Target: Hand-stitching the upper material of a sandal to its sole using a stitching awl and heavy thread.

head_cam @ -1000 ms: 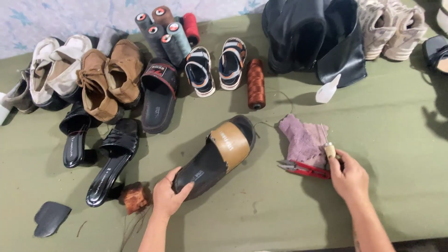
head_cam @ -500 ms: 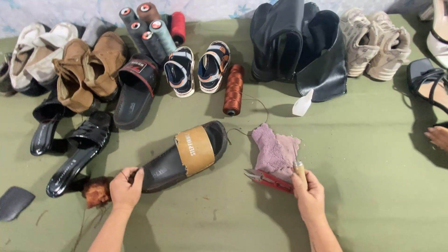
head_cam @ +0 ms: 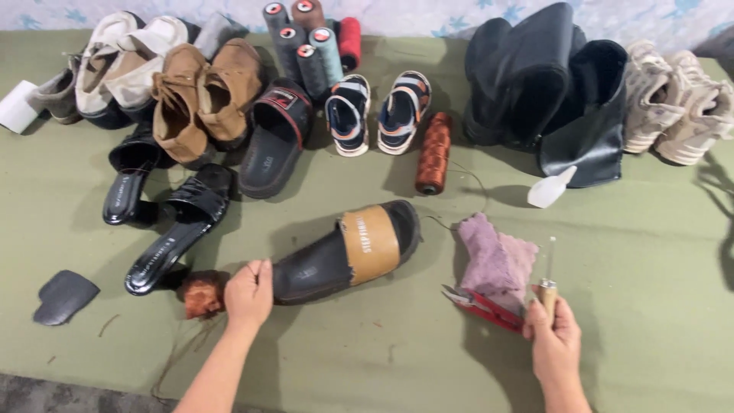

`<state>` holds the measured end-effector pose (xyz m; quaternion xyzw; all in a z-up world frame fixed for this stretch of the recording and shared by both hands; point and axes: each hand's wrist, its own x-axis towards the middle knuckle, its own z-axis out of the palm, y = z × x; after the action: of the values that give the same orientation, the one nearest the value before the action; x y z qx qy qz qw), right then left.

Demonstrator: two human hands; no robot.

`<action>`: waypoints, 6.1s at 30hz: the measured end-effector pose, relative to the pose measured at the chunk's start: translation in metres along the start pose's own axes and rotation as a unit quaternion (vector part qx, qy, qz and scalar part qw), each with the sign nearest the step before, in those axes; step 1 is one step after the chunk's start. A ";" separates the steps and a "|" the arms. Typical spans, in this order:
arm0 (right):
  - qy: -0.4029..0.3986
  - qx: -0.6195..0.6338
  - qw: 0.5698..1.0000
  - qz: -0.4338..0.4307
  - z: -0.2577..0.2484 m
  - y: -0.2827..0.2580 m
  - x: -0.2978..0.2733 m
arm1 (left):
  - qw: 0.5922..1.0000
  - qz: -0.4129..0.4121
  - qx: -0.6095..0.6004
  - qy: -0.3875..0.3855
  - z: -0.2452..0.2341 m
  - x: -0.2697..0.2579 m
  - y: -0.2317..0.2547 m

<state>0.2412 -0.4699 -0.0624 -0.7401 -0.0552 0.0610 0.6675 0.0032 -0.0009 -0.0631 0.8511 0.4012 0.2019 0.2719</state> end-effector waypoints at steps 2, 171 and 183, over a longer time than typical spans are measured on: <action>0.013 -0.013 1.000 0.002 0.003 -0.006 -0.002 | 1.000 -0.010 -0.012 -0.011 -0.007 -0.002 0.010; -0.343 -0.296 0.890 -0.047 0.229 -0.139 -0.078 | 0.867 -0.143 -0.373 -0.297 -0.016 -0.035 0.087; -0.359 -0.290 0.885 0.063 0.206 -0.140 -0.104 | 0.930 0.103 -0.066 -0.345 -0.150 0.070 0.110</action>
<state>0.1051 -0.2705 0.0580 -0.8298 -0.2599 0.3455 0.3528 0.0239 0.0412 0.1304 0.8852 0.1781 -0.0515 0.4267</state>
